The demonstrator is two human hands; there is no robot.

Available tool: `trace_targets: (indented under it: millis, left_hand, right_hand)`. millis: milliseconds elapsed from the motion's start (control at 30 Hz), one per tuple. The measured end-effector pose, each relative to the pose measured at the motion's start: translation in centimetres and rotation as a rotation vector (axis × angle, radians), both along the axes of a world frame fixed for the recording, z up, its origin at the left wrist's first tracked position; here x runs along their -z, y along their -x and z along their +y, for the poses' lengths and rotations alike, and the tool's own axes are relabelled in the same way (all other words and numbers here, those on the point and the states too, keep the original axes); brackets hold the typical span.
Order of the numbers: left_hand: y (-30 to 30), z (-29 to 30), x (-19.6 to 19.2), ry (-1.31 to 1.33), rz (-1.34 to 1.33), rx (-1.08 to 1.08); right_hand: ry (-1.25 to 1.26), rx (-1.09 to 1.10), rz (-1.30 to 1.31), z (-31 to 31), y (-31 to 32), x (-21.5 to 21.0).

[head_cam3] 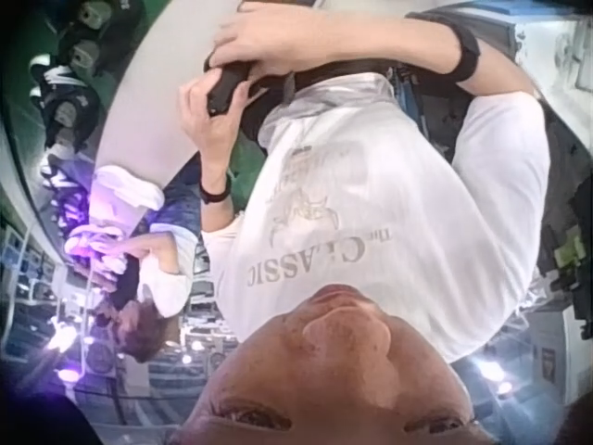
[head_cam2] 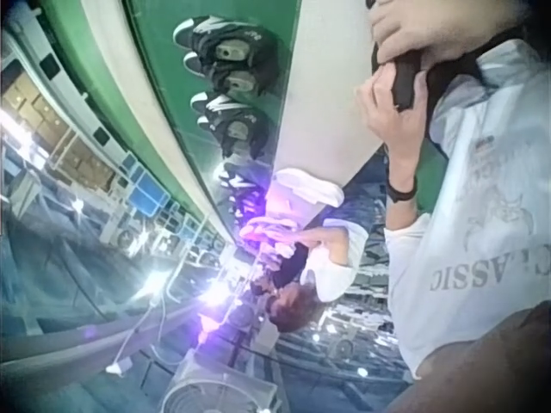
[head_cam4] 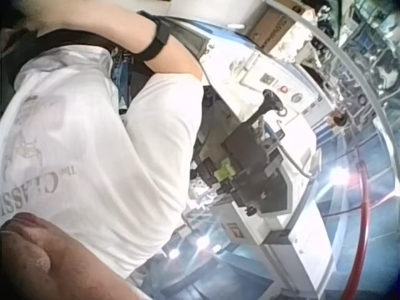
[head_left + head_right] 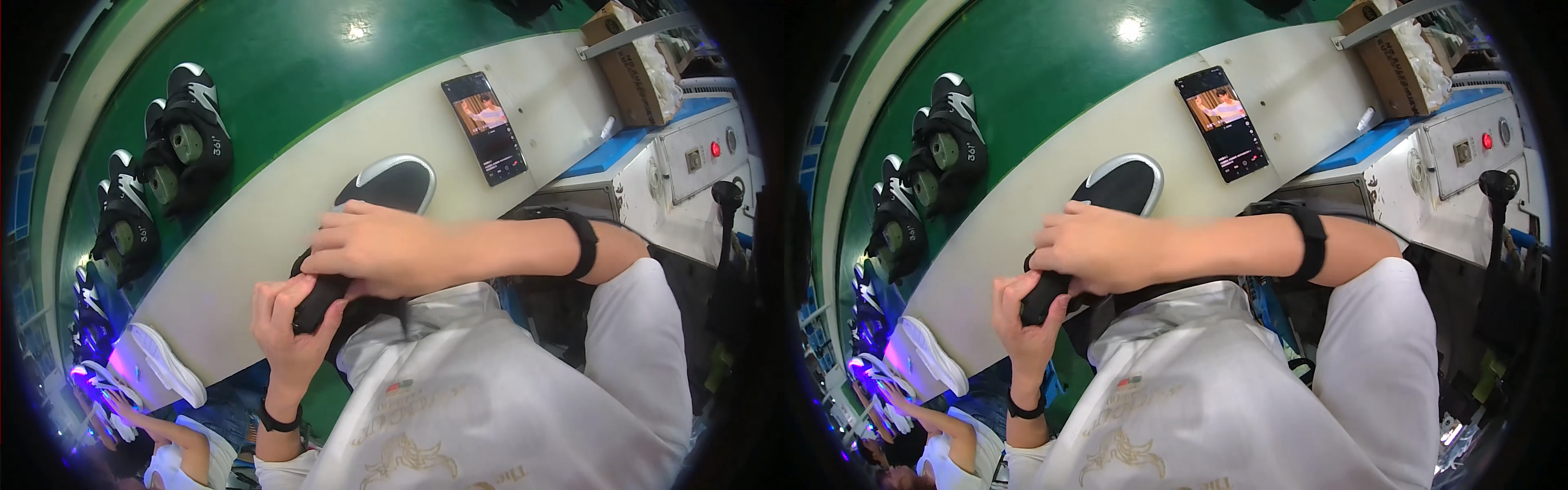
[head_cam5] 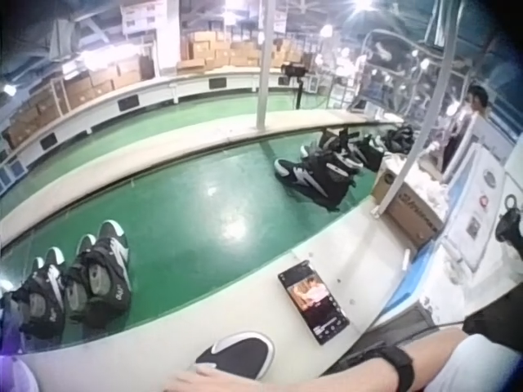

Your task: Attaching straps and finishing components on athletic shoes on a conveyor belt.

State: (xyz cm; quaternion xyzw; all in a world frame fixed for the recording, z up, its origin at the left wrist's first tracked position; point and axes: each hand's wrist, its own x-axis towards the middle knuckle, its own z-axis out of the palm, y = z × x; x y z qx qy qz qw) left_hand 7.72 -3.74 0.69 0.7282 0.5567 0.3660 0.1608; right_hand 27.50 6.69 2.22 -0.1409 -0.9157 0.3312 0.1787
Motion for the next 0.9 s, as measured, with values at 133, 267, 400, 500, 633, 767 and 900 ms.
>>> trace_targets:
  millis: [133, 267, 400, 500, 633, 767, 900]
  left_hand:
    - [-0.5, 0.6, -0.5, -0.047, 0.065, -0.014]
    - [-0.6, 0.8, -0.6, -0.085, 0.086, -0.004]
    - [-0.6, 1.0, -0.4, -0.081, 0.094, 0.012]
    - [-0.6, 1.1, -0.4, -0.113, 0.117, 0.128]
    - [-0.4, 2.0, 0.0, -0.094, 0.057, 0.167]
    - [-1.1, 1.6, -0.1, -0.114, 0.068, 0.137]
    - [-1.3, 1.6, 0.3, -0.169, 0.018, 0.133]
  right_hand:
    - [0.118, 0.037, 0.058, 0.2, -5.2, -3.5]
    - [0.301, -0.010, 0.122, -1.7, -6.1, -3.9]
    - [0.472, 0.242, 0.363, -0.5, -3.0, -3.9]
    - [0.616, 0.347, 0.099, 2.6, 1.3, -3.3]
    - [0.687, 0.267, -0.046, 4.3, 4.5, 0.8]
    - [0.748, 0.228, -0.113, 4.5, 4.8, 2.1]
    - [0.805, 0.236, -0.134, 4.4, 5.4, 3.0]
